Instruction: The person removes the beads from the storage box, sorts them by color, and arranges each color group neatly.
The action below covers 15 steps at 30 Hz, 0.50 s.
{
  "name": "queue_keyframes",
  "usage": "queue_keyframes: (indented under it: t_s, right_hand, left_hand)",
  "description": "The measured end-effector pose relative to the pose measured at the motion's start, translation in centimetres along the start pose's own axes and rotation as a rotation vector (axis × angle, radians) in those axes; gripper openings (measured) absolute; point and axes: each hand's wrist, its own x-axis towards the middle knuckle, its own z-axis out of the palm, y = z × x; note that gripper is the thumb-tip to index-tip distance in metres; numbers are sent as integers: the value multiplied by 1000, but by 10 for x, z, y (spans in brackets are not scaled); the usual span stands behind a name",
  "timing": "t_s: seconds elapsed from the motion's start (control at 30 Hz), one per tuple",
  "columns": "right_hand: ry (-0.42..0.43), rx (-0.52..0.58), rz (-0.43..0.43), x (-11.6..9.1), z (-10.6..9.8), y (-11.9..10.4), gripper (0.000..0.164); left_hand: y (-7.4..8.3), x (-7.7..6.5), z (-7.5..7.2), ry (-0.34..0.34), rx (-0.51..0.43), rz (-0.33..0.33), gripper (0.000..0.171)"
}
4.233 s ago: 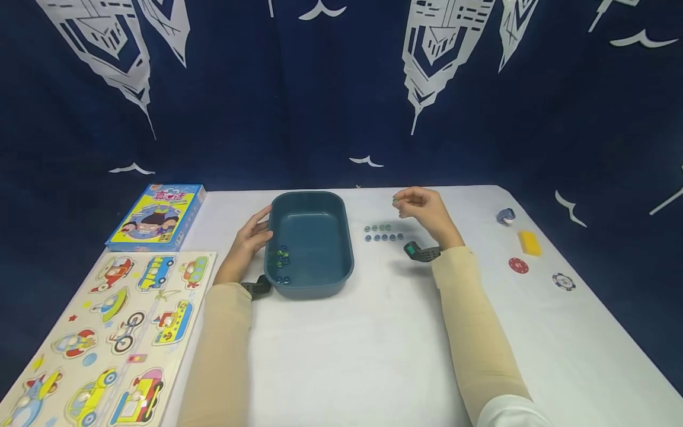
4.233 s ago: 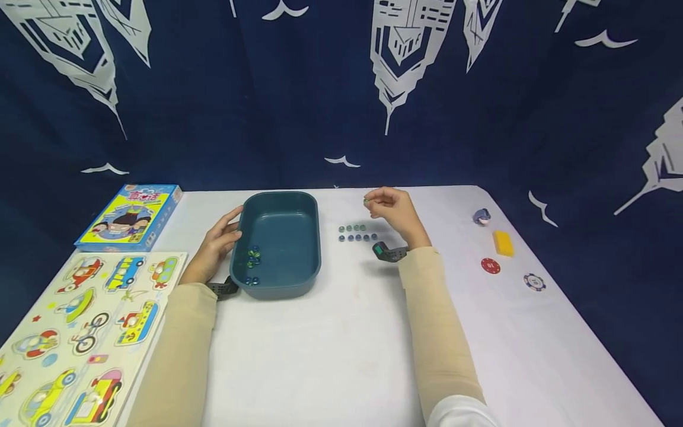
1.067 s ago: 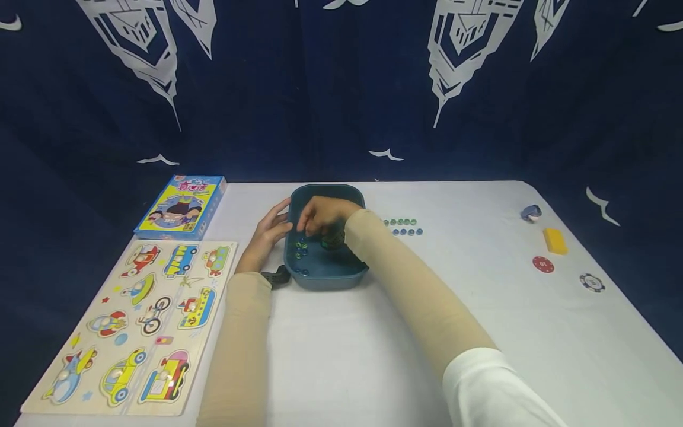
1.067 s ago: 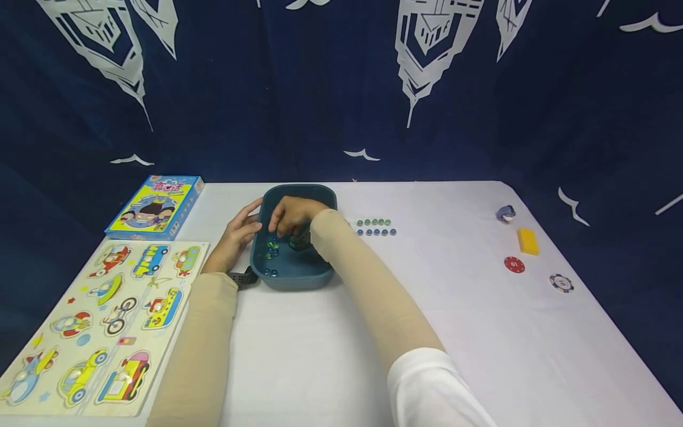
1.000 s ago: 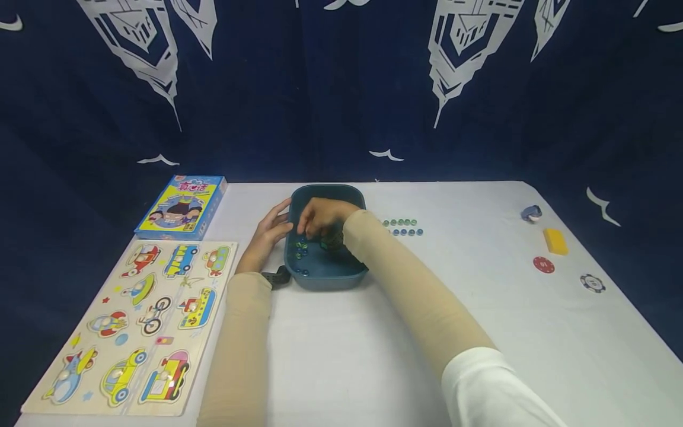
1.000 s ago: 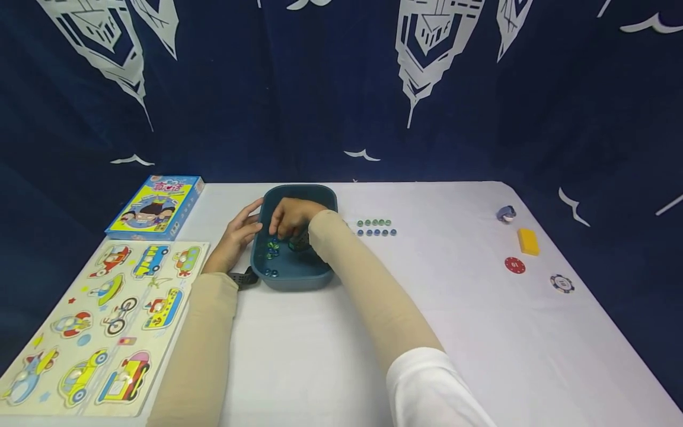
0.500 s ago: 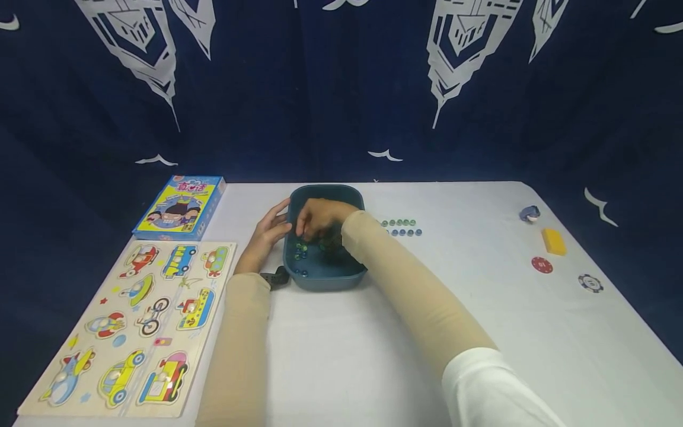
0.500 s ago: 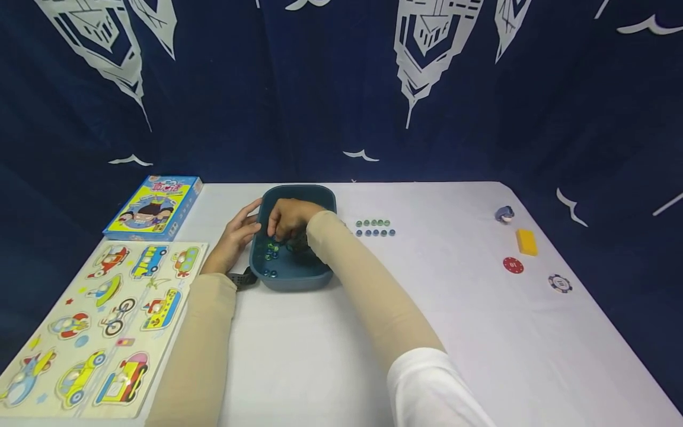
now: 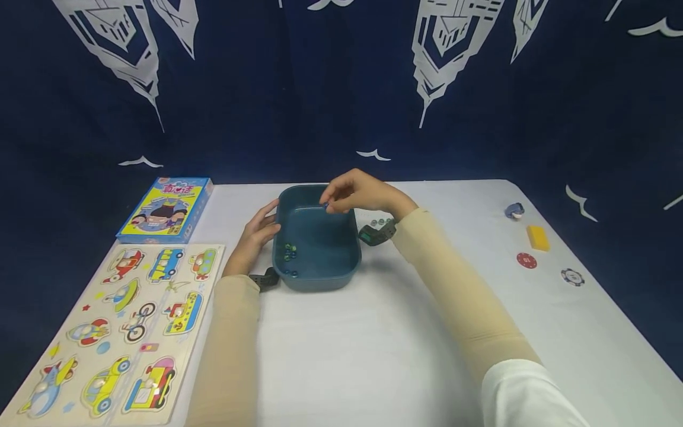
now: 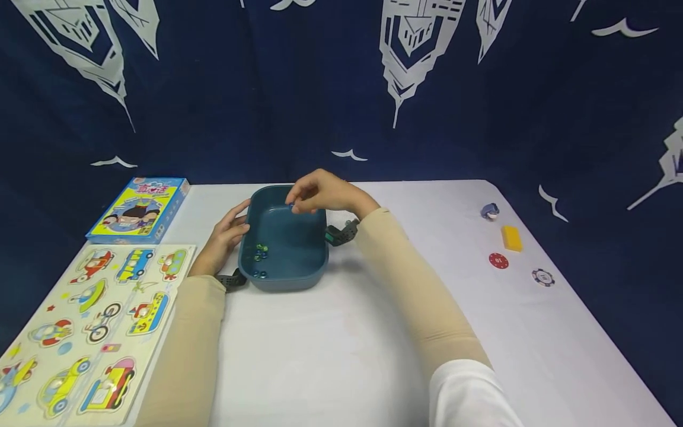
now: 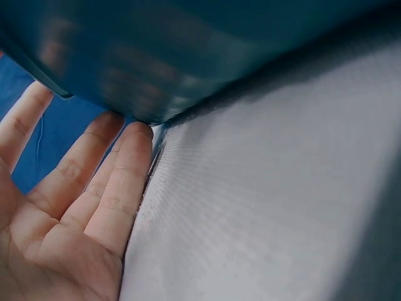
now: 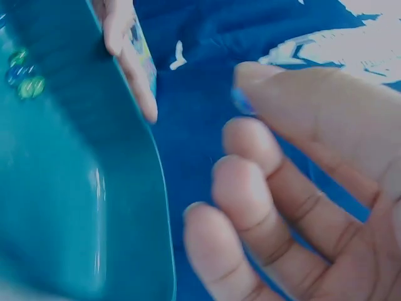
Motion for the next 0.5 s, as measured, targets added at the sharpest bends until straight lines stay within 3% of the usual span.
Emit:
queue_keyframes:
  t_s: [0.1,0.27,0.5]
  right_hand:
    - [103,21,-8,-25,-7,12,22]
    - [286,76,48,-66,-14,42,23]
    - [502,115,208,-113,-21,91,30]
  left_hand:
    - [1,-1,0,8,5,-14,64]
    - [3,-1,2,3,-4,-20,65]
    - [4,-3,2,-1,-9,-17,66]
